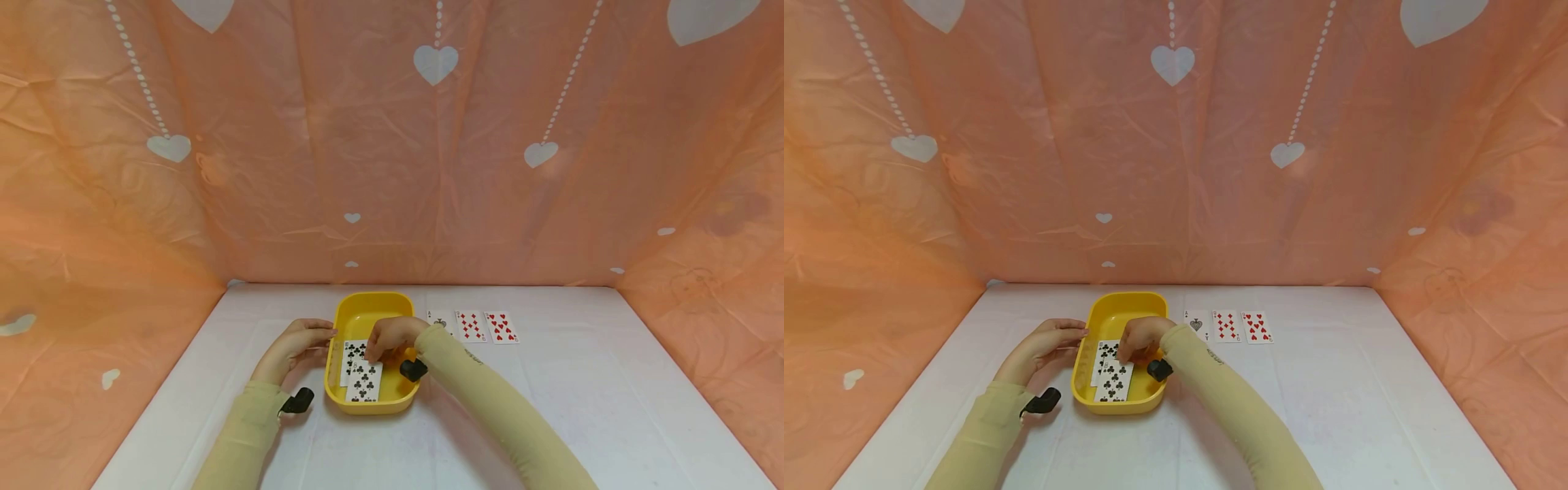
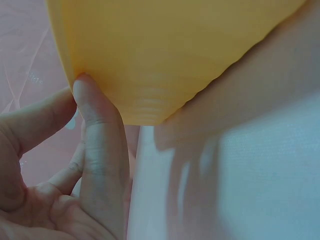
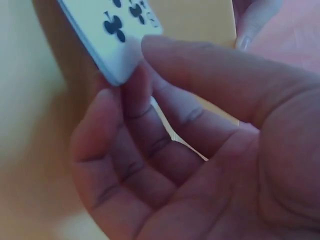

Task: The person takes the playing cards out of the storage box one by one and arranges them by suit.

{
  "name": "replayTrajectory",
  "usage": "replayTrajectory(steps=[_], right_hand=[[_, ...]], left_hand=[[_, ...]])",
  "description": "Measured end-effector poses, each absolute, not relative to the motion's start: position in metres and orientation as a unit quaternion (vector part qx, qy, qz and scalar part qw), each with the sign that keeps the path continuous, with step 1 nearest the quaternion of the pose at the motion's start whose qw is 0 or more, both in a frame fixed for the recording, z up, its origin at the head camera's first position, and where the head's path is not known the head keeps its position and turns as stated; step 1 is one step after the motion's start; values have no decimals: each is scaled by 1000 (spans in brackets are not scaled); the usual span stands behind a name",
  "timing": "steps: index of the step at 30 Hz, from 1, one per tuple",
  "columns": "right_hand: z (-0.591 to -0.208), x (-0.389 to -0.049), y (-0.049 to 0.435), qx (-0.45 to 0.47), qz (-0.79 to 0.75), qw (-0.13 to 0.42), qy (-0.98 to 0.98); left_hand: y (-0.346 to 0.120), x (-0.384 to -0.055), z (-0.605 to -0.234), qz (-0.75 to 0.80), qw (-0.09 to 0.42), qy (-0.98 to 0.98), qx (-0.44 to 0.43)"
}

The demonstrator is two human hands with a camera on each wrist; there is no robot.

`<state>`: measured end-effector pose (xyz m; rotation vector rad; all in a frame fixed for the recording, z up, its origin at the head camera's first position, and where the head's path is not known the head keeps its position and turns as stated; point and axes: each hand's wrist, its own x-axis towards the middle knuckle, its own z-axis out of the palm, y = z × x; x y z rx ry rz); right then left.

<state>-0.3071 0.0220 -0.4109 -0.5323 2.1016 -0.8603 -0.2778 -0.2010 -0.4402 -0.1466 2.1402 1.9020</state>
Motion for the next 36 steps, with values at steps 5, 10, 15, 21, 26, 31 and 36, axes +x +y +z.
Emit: replayTrajectory(steps=[5, 10, 15, 21, 26, 31, 36], right_hand=[[-413, -307, 21, -212, -347, 383, 830], [-413, -309, 21, -204, -361, 357, 837], [-413, -313, 22, -184, -369, 345, 843], [-411, -316, 24, -177, -368, 352, 842], [-408, -318, 26, -191, -374, 346, 839], [-407, -321, 29, -181, -417, 355, 817], [-407, -326, 32, -158, -460, 364, 794]], left_hand=[[-201, -278, -441, 656, 137, 740, -51], [-200, -278, -441, 649, 134, 747, -60], [-200, -278, -440, 646, 133, 749, -59], [-201, -279, -441, 653, 138, 743, -60], [-200, -279, -440, 656, 137, 740, -59], [-201, -279, -441, 659, 136, 739, -43], [-201, -279, -442, 654, 135, 743, -41]])
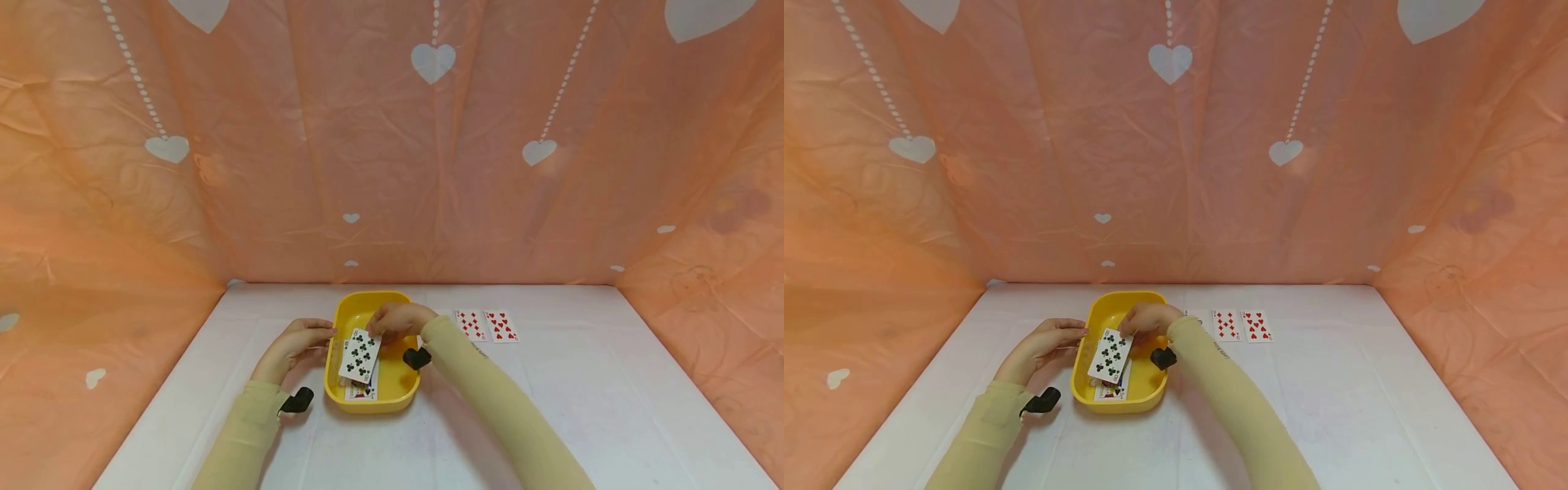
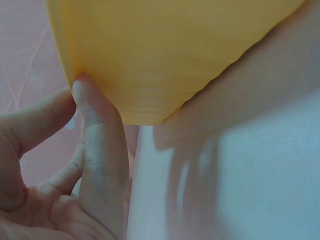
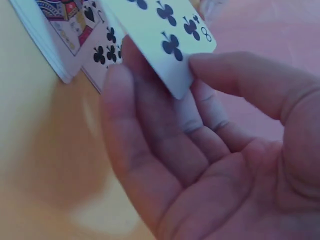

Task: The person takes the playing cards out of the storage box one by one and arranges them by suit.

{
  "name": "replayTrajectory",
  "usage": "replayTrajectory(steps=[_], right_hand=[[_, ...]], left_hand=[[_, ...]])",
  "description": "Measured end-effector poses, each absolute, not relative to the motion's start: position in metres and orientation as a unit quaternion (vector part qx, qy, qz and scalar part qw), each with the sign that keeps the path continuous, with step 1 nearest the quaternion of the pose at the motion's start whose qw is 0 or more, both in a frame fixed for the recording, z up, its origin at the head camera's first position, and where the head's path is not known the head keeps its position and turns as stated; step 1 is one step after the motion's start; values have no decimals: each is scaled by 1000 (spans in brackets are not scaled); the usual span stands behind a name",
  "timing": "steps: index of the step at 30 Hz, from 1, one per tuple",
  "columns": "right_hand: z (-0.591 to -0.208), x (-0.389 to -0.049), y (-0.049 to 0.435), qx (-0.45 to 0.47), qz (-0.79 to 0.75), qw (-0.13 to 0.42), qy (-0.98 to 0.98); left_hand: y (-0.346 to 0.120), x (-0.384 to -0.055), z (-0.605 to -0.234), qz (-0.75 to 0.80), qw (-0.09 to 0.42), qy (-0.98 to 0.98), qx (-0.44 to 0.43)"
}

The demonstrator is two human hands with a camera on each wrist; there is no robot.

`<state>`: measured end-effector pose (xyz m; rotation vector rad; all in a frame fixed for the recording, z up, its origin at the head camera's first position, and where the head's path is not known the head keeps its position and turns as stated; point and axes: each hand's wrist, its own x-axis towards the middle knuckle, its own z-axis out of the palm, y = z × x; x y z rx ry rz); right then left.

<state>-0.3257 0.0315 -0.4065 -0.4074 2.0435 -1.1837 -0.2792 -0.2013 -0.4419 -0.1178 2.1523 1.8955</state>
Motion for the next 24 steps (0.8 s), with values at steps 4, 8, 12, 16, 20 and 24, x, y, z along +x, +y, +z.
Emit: replayTrajectory(steps=[4, 8, 12, 16, 20, 24], right_hand=[[-403, -328, 37, -146, -490, 355, 783], [-398, -328, 47, -147, -526, 343, 764], [-392, -329, 63, -150, -556, 325, 750], [-385, -331, 85, -144, -575, 297, 748], [-379, -335, 116, -127, -600, 279, 739], [-375, -334, 152, -121, -613, 254, 738]], left_hand=[[-200, -279, -441, 648, 134, 748, -51], [-200, -280, -442, 647, 133, 748, -59], [-200, -280, -442, 648, 133, 747, -60], [-200, -279, -441, 648, 131, 748, -56], [-200, -279, -441, 650, 131, 747, -51], [-200, -279, -442, 651, 130, 746, -51]])
